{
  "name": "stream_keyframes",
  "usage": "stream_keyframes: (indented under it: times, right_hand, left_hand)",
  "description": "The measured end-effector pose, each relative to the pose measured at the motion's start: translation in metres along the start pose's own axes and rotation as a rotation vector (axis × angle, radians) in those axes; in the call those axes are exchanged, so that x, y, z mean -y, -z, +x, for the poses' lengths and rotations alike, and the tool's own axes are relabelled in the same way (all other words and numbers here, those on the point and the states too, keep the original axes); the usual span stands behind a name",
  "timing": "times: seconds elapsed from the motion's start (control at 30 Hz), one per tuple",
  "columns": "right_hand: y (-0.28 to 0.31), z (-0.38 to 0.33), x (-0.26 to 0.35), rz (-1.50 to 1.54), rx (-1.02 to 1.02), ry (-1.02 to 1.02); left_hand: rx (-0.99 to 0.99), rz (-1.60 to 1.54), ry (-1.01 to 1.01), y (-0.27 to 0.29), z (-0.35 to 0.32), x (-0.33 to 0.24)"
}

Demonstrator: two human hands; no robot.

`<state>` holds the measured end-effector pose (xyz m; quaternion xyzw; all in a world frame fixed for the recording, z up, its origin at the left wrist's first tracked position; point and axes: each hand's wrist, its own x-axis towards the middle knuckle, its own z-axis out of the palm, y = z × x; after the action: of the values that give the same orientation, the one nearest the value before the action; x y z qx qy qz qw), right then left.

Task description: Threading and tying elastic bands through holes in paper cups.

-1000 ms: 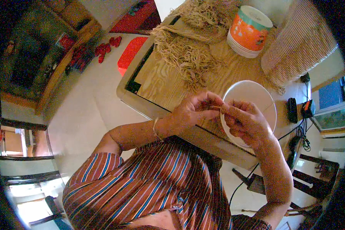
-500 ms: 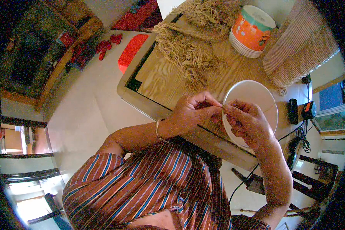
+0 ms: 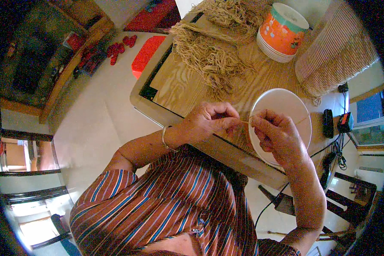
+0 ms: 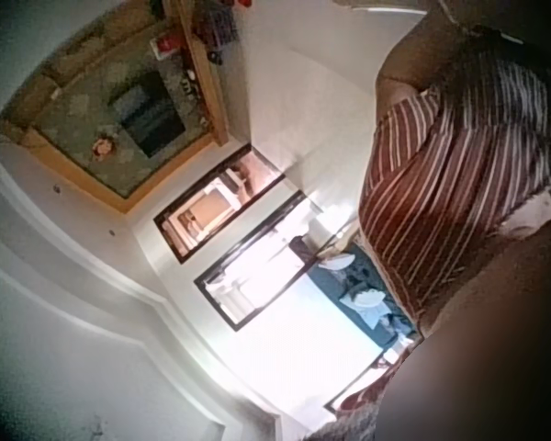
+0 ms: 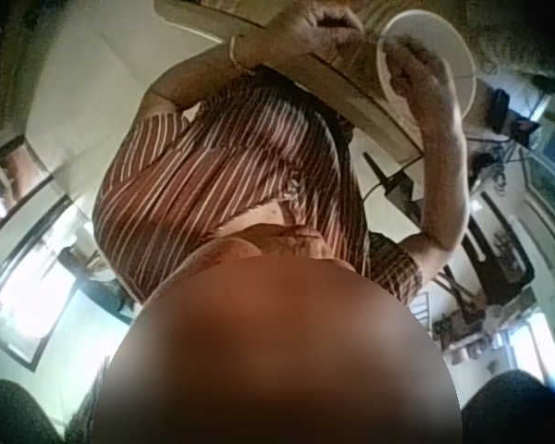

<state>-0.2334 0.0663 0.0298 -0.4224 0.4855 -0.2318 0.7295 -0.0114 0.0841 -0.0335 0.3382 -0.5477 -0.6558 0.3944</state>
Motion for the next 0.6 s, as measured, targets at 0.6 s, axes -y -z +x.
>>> stream_keyframes:
  times: [0.6]
  right_hand:
    - [-0.004,0.004,-0.011,-0.659,-0.254,0.457]
  left_hand:
    - [-0.04,0.442,-0.262,-0.001,0.004,-0.023]
